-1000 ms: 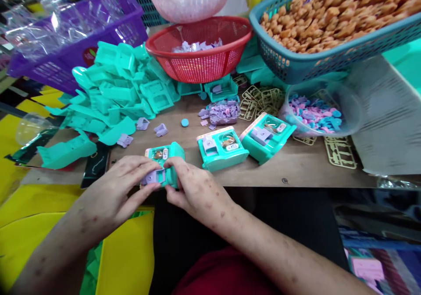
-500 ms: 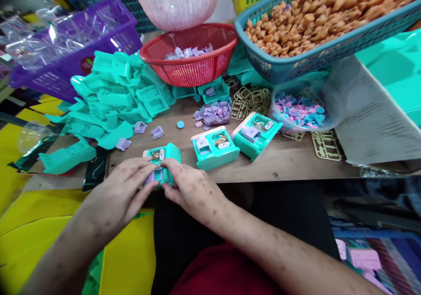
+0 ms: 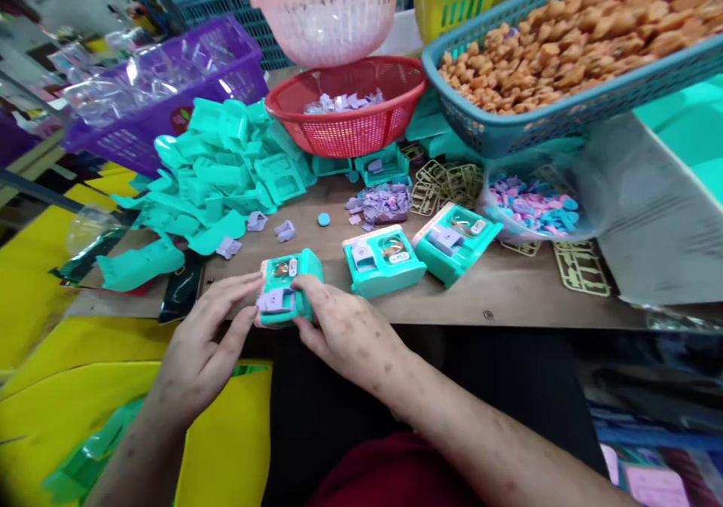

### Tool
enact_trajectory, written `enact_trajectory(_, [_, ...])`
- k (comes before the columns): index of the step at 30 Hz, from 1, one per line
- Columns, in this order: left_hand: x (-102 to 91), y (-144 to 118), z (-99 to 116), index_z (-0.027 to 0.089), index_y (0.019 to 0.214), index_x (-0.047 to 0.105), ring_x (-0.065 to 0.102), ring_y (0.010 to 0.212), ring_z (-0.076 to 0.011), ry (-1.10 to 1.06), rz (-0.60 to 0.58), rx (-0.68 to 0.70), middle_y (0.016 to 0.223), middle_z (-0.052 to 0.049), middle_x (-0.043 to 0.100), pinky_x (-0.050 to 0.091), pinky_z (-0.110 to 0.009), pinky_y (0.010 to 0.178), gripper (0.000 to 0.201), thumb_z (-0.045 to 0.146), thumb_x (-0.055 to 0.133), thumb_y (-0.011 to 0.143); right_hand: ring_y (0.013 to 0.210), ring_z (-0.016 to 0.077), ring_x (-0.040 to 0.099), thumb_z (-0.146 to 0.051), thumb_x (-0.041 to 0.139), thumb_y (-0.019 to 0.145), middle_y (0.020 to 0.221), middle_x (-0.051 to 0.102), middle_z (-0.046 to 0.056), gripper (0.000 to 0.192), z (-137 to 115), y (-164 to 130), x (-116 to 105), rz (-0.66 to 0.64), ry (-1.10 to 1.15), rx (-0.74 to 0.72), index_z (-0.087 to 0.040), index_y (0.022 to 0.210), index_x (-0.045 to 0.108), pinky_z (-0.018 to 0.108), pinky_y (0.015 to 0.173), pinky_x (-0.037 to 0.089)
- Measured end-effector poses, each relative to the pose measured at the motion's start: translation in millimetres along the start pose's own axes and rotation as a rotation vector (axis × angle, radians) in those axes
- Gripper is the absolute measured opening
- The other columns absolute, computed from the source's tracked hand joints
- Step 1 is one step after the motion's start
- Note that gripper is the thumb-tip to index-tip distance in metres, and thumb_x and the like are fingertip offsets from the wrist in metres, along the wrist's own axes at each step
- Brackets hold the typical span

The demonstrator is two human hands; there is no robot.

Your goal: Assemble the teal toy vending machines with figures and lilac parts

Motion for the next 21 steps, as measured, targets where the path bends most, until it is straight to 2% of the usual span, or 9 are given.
enact_trajectory(1, [-1.0,-0.8,-7.5,0.028,0.139,0.073,0.063,0.144,-0.0307,-0.056,0.054,-0.068,0.149,-0.009,0.069,0.049,-0.051,0.127,0.031,0.036,0.059,0.113,0.084,0.0197,0.073,-0.019,0.067,0.105,0.113,0.077,0.007,0.043,0.1,0.2,-0.4,-0.011,-0.015,-0.01,-0.02,0.146,0.053,0.033,0.081,0.061])
enact_trajectory(3, [3.7,-2.9,-25.5,0.025,0.13,0.075,0.068,0.138,-0.0311,-0.253,0.125,-0.242,0.145,-0.01,0.071,0.056,-0.049,0.12,0.028,0.043,0.065,0.111,0.09,0.0218,0.075,-0.019,0.064,0.107,0.12,0.077,0.008,0.047,-1.4,1.1,-0.2,-0.047,-0.055,-0.047,-0.022,0.152,0.052,0.036,0.084,0.063])
enact_trajectory(5, [16.2,-5.3,-41.2,0.024,0.137,0.068,0.068,0.139,-0.0325,-0.499,0.147,-0.416,0.149,-0.012,0.069,0.062,-0.047,0.114,0.041,0.049,0.073,0.106,0.096,0.024,0.076,-0.019,0.061,0.108,0.123,0.076,0.008,0.055,-3.7,2.4,2.7,-0.113,-0.101,-0.085,-0.028,0.161,0.05,0.038,0.086,0.064])
enact_trajectory(7, [31.4,-6.1,-48.0,0.024,0.142,0.061,0.065,0.145,-0.0336,-0.681,0.109,-0.513,0.153,-0.014,0.067,0.063,-0.046,0.113,0.052,0.051,0.079,0.102,0.101,0.0261,0.078,-0.02,0.06,0.109,0.124,0.076,0.008,0.061,-4.2,3.3,6.8,-0.182,-0.138,-0.087,-0.033,0.167,0.047,0.04,0.087,0.066])
enact_trajectory(9, [42.0,-6.1,-48.9,0.024,0.144,0.058,0.062,0.149,-0.0329,-0.767,0.074,-0.535,0.155,-0.014,0.066,0.062,-0.044,0.115,0.054,0.05,0.079,0.102,0.104,0.0275,0.079,-0.022,0.06,0.109,0.125,0.077,0.009,0.062,-5.0,4.2,8.6,-0.203,-0.149,-0.074,-0.033,0.169,0.048,0.042,0.088,0.067])
enact_trajectory(11, [47.9,-7.3,-48.1,0.024,0.146,0.057,0.06,0.151,-0.0309,-0.813,0.085,-0.525,0.157,-0.012,0.065,0.06,-0.042,0.117,0.051,0.048,0.075,0.106,0.102,0.0268,0.08,-0.021,0.061,0.108,0.123,0.079,0.009,0.059,-7.8,5.2,7.3,-0.169,-0.133,-0.067,-0.031,0.166,0.053,0.041,0.087,0.067])
enact_trajectory(14, [55.0,-11.4,-47.3,0.027,0.152,0.055,0.06,0.15,-0.0282,-0.918,0.142,-0.523,0.16,-0.01,0.062,0.059,-0.04,0.119,0.048,0.045,0.069,0.111,0.086,0.0213,0.079,-0.018,0.063,0.105,0.115,0.082,0.007,0.054,-12.0,6.9,4.1,-0.091,-0.106,-0.048,-0.03,0.158,0.064,0.034,0.077,0.065])
enact_trajectory(17, [63.1,-14.3,-49.0,0.027,0.153,0.055,0.059,0.151,-0.0288,-1.027,0.18,-0.572,0.161,-0.009,0.061,0.056,-0.04,0.12,0.049,0.044,0.071,0.11,0.073,0.018,0.075,-0.017,0.066,0.101,0.11,0.083,0.005,0.055,-14.0,9.0,4.5,-0.066,-0.14,-0.012,-0.031,0.155,0.068,0.03,0.07,0.061])
enact_trajectory(21, [64.8,-13.0,-50.8,0.024,0.149,0.059,0.057,0.152,-0.0315,-1.039,0.226,-0.574,0.16,-0.012,0.063,0.055,-0.042,0.121,0.054,0.049,0.076,0.105,0.082,0.0233,0.079,-0.017,0.066,0.1,0.115,0.084,0.008,0.058,-16.3,12.2,7.2,-0.098,-0.24,0.028,-0.031,0.155,0.069,0.034,0.074,0.063])
Point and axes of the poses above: each hand's wrist, its own y-axis towards the middle knuckle, its own x-axis out of the palm, z = x × y, the point moved 8 cm from there along y, towards the middle knuckle
